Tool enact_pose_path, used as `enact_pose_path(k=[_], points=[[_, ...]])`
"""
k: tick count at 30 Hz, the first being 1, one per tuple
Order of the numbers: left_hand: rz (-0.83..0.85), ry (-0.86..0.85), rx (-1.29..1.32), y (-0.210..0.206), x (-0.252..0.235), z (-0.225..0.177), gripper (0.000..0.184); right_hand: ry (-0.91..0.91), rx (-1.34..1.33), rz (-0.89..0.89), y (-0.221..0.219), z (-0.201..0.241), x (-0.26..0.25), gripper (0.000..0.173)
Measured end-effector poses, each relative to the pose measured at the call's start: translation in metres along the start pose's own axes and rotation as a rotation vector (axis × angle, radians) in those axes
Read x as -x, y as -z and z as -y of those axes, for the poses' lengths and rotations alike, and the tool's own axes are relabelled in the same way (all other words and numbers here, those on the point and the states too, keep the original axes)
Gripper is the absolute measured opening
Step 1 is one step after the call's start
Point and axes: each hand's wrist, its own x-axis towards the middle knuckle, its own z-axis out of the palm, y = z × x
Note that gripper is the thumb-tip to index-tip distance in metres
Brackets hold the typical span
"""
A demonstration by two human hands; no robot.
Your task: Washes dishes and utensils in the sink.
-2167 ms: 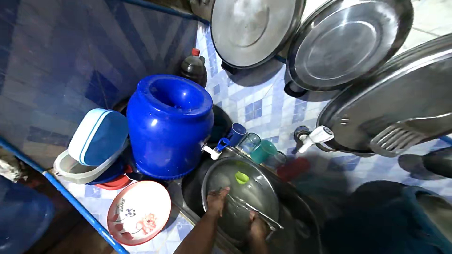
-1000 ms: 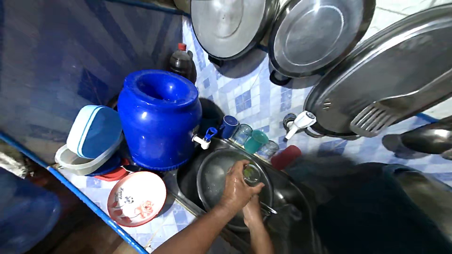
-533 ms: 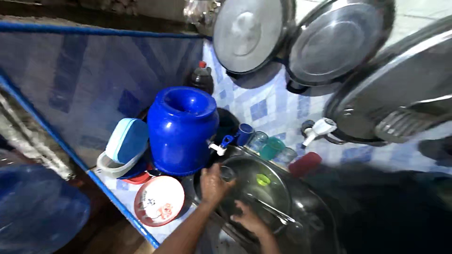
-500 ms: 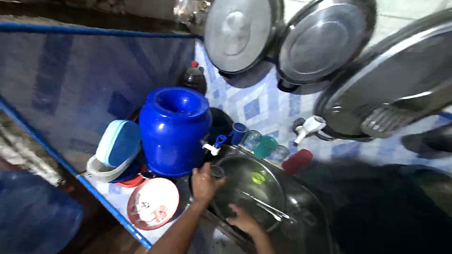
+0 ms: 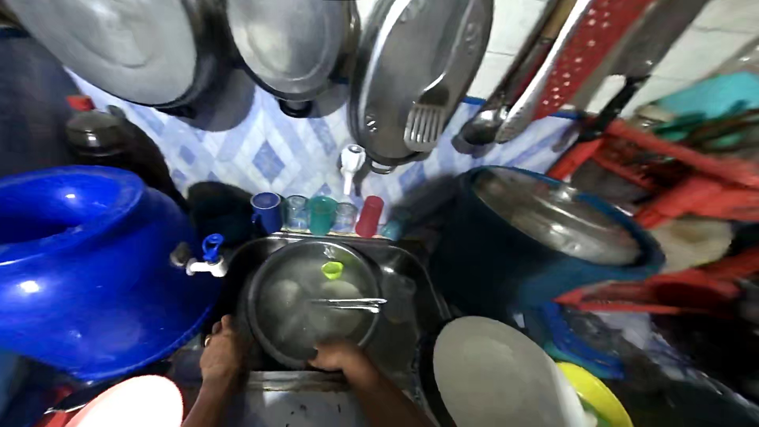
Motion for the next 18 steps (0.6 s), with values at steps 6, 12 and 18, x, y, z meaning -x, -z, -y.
enact_pose_path(k=[6, 12, 18], points=[[0.071, -0.09, -0.095, 0.001, 0.004, -0.003, 0.067, -0.072, -0.035, 0.025, 0.003, 0.015, 0.019, 0.065], [0.132, -0.163, -0.101, 0.003, -0.011, 0.003, 0.064, -0.119, -0.044, -0.001, 0.003, 0.021, 0.027, 0.066], [0.138, -0.19, -0.108, -0.002, -0.014, 0.006, 0.07, -0.197, -0.062, -0.018, 0.014, 0.004, 0.016, 0.075]])
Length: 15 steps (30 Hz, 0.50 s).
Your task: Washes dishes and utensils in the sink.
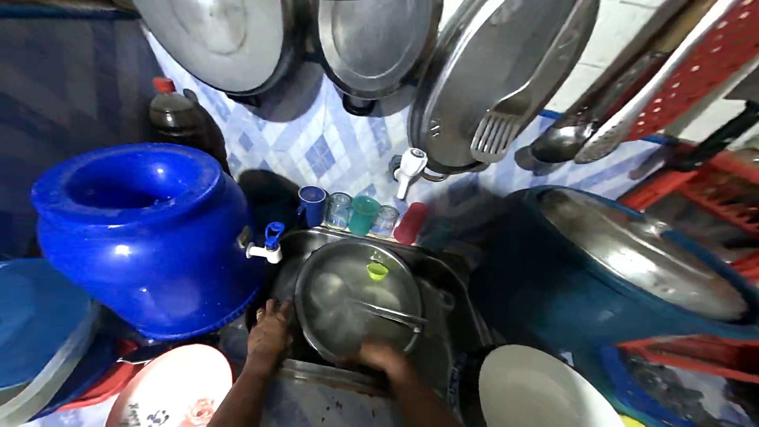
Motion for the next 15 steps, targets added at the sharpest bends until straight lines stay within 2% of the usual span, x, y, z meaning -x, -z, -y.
enact_pose_path(k=[3, 5, 7, 9, 10, 13, 15], points=[[-0.042, 0.015, 0.049, 0.001, 0.003, 0.0, 0.068, -0.012, 0.018, 0.034, 0.009, -0.013, -0.017, 0.066], [-0.05, 0.03, 0.066, 0.002, 0.006, 0.0, 0.066, 0.022, 0.003, 0.068, 0.016, -0.016, -0.027, 0.067], [-0.05, 0.026, 0.072, 0.005, 0.007, -0.001, 0.067, 0.043, -0.119, 0.043, 0.037, -0.02, -0.02, 0.067], [-0.052, 0.011, 0.073, 0.005, 0.005, -0.001, 0.069, 0.038, -0.276, -0.134, 0.07, -0.031, -0.004, 0.057], [-0.05, 0.003, 0.071, 0.003, 0.004, 0.0, 0.071, 0.038, -0.317, -0.282, 0.087, -0.041, 0.002, 0.049], [-0.072, -0.015, 0.087, 0.001, 0.003, 0.001, 0.078, -0.116, -0.196, -0.662, 0.136, -0.084, 0.007, 0.045], [-0.109, -0.023, 0.13, 0.002, 0.004, 0.001, 0.081, -0.205, -0.087, -0.682, 0.149, -0.117, -0.001, 0.049]])
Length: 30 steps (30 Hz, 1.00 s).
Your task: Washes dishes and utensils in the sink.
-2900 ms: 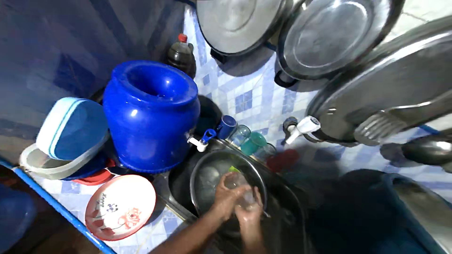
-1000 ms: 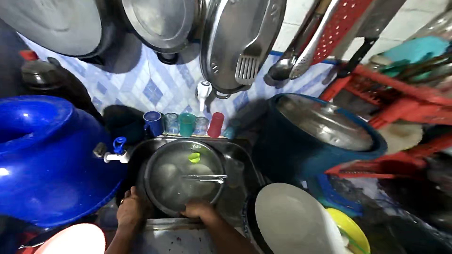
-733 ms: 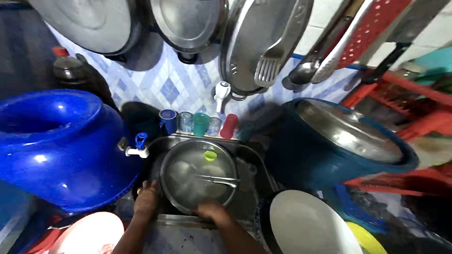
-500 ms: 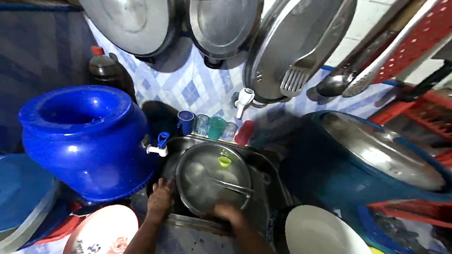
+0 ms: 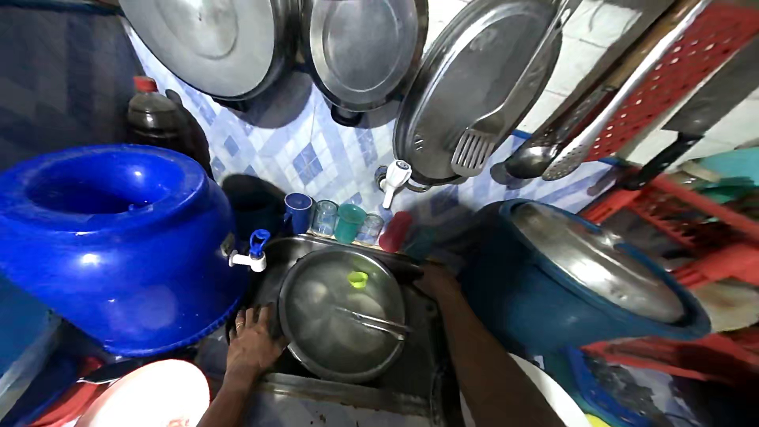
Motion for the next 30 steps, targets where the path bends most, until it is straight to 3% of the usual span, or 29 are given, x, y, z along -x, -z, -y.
enact_pose_path(k=[2, 4, 8, 12, 13, 15, 18, 22, 24, 27, 30], points=[[-0.031, 0.005, 0.037, 0.0, 0.003, 0.0, 0.079, -0.012, 0.03, 0.106, -0.017, -0.027, -0.012, 0.057], [-0.053, 0.014, 0.077, 0.001, 0.003, 0.001, 0.075, -0.025, -0.076, 0.226, -0.035, -0.041, -0.01, 0.052], [-0.212, 0.001, 0.181, -0.006, 0.006, 0.003, 0.068, -0.073, -0.127, 0.191, -0.037, -0.047, 0.0, 0.048], [-0.504, -0.208, 0.23, -0.032, 0.016, -0.017, 0.053, 0.055, -0.124, 0.312, -0.027, -0.054, -0.01, 0.046], [-0.494, -0.271, 0.232, -0.038, 0.02, -0.027, 0.054, 0.09, -0.151, 0.356, -0.029, -0.055, -0.011, 0.05], [-0.356, -0.379, 0.211, -0.044, 0.029, -0.052, 0.057, 0.098, -0.181, 0.397, -0.033, -0.048, -0.002, 0.048], [-0.04, -0.463, 0.16, -0.043, 0.034, -0.081, 0.052, -0.025, -0.31, 0.316, -0.056, -0.044, -0.003, 0.05], [0.282, -0.376, 0.19, -0.045, 0.026, -0.095, 0.055, -0.032, -0.068, 0.173, -0.051, -0.047, -0.016, 0.048], [0.325, -0.306, 0.258, -0.05, 0.016, -0.096, 0.053, 0.002, 0.03, 0.0, -0.016, -0.029, -0.002, 0.046], [0.356, -0.174, 0.41, -0.065, -0.001, -0.094, 0.047, 0.064, -0.076, -0.341, 0.013, 0.009, 0.037, 0.053], [0.344, 0.046, 0.772, -0.072, -0.017, -0.088, 0.038, 0.284, -0.295, -0.546, -0.025, 0.05, 0.064, 0.055]])
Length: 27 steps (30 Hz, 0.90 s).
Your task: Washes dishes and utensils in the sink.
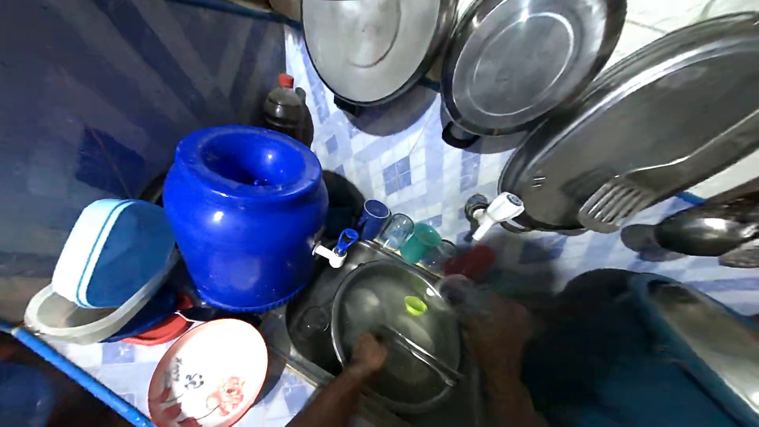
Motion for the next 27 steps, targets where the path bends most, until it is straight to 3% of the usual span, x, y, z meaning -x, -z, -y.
enact_pose_path(k=[3, 6, 10, 13, 14, 18, 20, 22, 24, 25, 27], points=[[-0.092, 0.059, 0.488, 0.008, -0.012, 0.003, 0.055, -0.064, -0.224, 0.12, -0.061, 0.02, 0.051, 0.064], [-0.146, 0.002, 0.665, 0.011, -0.021, 0.01, 0.07, -0.04, -0.374, 0.24, -0.113, 0.011, 0.091, 0.07], [-0.208, 0.021, 0.422, 0.01, -0.024, 0.016, 0.111, -0.013, -0.449, 0.662, -0.117, -0.002, 0.096, 0.071], [-0.214, 0.102, 0.116, 0.011, -0.016, 0.002, 0.113, -0.186, -0.355, 0.815, -0.101, -0.011, 0.082, 0.038], [-0.215, 0.126, 0.04, 0.01, -0.014, -0.002, 0.112, -0.275, -0.255, 0.839, -0.096, -0.014, 0.079, 0.034], [-0.232, 0.204, -0.035, 0.006, -0.018, -0.007, 0.115, -0.306, 0.198, 0.957, -0.1, -0.021, 0.067, 0.048], [-0.237, 0.227, -0.048, 0.004, -0.02, -0.008, 0.117, -0.394, -0.025, 0.95, -0.095, -0.003, 0.056, 0.036], [-0.227, 0.22, -0.091, 0.005, -0.019, -0.011, 0.112, -0.53, -0.537, 0.823, -0.089, 0.025, 0.034, 0.026], [-0.153, 0.162, -0.229, 0.008, -0.011, -0.015, 0.097, -0.375, -0.586, 0.732, -0.071, 0.06, 0.012, 0.027], [-0.125, 0.103, -0.295, 0.008, -0.007, -0.014, 0.085, -0.21, -0.454, 0.742, -0.067, 0.067, 0.005, 0.035], [-0.133, -0.01, -0.34, 0.008, -0.007, -0.011, 0.09, 0.051, -0.163, 0.882, -0.07, 0.066, -0.005, 0.063]])
